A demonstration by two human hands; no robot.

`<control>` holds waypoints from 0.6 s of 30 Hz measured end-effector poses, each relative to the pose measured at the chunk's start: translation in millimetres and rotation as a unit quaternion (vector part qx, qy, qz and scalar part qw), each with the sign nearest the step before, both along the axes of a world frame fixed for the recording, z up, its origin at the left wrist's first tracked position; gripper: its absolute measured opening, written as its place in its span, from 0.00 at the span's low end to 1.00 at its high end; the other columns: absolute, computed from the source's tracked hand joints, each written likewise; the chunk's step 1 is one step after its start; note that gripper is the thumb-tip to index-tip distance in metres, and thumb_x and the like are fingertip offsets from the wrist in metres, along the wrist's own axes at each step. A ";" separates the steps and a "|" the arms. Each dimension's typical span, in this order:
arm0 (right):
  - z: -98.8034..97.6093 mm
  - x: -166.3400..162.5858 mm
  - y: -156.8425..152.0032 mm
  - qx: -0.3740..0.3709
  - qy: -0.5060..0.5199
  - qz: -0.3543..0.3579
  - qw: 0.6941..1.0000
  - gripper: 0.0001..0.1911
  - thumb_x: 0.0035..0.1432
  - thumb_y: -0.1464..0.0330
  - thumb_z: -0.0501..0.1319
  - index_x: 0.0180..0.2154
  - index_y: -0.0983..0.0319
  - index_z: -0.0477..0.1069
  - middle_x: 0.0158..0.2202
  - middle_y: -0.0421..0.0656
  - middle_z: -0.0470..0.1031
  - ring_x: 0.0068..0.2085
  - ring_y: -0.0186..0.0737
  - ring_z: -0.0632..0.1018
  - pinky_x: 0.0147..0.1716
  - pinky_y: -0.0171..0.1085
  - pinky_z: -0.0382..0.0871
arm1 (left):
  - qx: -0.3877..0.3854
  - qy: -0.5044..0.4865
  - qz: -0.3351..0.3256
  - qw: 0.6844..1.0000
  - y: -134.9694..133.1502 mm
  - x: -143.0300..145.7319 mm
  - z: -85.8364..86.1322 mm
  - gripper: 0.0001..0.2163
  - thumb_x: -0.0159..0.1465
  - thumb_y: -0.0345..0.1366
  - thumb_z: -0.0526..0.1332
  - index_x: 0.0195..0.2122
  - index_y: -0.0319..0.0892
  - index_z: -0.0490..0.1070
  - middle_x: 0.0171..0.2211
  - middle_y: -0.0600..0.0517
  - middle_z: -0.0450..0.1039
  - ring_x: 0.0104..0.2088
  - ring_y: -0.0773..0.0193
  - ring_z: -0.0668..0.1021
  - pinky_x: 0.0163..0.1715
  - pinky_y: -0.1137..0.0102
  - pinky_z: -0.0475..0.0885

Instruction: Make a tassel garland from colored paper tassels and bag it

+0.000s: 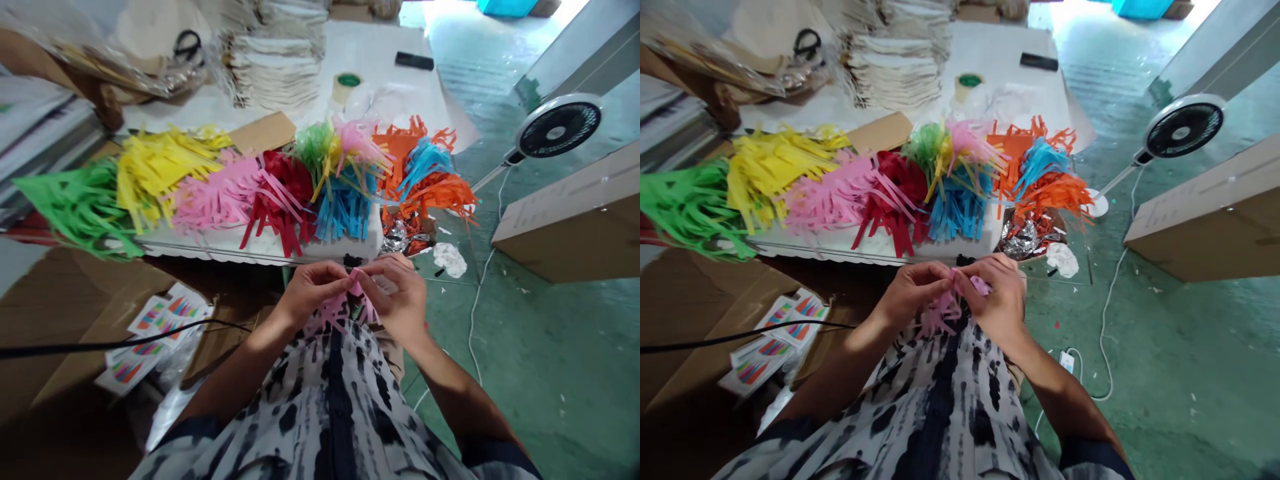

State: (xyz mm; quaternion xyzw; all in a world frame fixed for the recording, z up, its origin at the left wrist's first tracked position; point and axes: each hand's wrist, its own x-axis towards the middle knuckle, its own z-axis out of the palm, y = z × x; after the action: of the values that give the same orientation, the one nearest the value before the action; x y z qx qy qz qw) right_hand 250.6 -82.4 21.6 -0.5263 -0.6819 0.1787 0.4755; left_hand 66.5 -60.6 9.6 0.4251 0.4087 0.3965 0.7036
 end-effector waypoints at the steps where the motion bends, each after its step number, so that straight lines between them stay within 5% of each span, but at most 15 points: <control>1: 1.9 -0.9 3.1 -0.036 0.044 0.012 0.998 0.05 0.65 0.66 0.69 0.34 0.54 0.81 0.31 0.37 0.81 0.37 0.39 0.78 0.41 0.42 0.70 | 0.026 -0.005 0.005 1.000 2.7 0.4 2.6 0.11 0.55 0.42 0.78 0.30 0.40 0.83 0.35 0.49 0.82 0.35 0.65 0.80 0.39 0.71 0.74; 3: 4.9 -1.6 9.6 -0.072 0.100 0.027 0.992 0.06 0.64 0.64 0.70 0.33 0.55 0.81 0.30 0.38 0.80 0.35 0.39 0.77 0.38 0.41 0.70 | 0.047 -0.021 0.009 0.999 6.9 1.0 6.6 0.10 0.56 0.41 0.78 0.29 0.41 0.83 0.39 0.48 0.83 0.39 0.63 0.81 0.43 0.69 0.75; 6: 9.6 -0.3 18.0 -0.087 0.117 0.054 0.988 0.07 0.65 0.62 0.69 0.33 0.55 0.82 0.31 0.39 0.80 0.36 0.40 0.78 0.39 0.41 0.71 | 0.020 -0.028 0.022 0.999 9.2 1.1 8.6 0.10 0.57 0.42 0.78 0.30 0.41 0.83 0.35 0.50 0.82 0.33 0.66 0.79 0.37 0.71 0.74; 12: 35.4 -6.2 44.0 -0.094 0.024 0.119 0.988 0.09 0.65 0.62 0.69 0.32 0.57 0.80 0.32 0.40 0.81 0.36 0.40 0.79 0.39 0.41 0.72 | 0.032 -0.025 0.081 0.996 18.7 -7.1 13.0 0.13 0.55 0.42 0.79 0.30 0.40 0.81 0.30 0.51 0.80 0.30 0.68 0.77 0.31 0.74 0.71; 15: 56.0 -19.1 94.2 -0.040 -0.015 0.157 0.987 0.09 0.66 0.62 0.67 0.34 0.57 0.80 0.33 0.40 0.82 0.37 0.40 0.79 0.42 0.42 0.73 | 0.060 -0.021 0.141 0.988 34.0 -16.4 18.4 0.12 0.56 0.42 0.78 0.31 0.40 0.81 0.30 0.52 0.80 0.30 0.68 0.78 0.31 0.74 0.71; 18: 74.5 -30.6 183.1 0.059 -0.097 0.047 0.992 0.10 0.68 0.63 0.63 0.34 0.58 0.79 0.36 0.42 0.82 0.40 0.43 0.80 0.47 0.44 0.73 | 0.081 0.000 0.176 0.981 49.0 -27.0 21.9 0.11 0.56 0.41 0.78 0.31 0.40 0.81 0.30 0.51 0.81 0.31 0.67 0.79 0.33 0.73 0.72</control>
State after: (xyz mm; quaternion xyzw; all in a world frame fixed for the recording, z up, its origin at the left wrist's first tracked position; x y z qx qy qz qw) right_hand 220.0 100.8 96.1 -0.4796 -0.7581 0.1087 0.4283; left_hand 39.5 -11.6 31.5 0.4019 0.4437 0.5462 0.5858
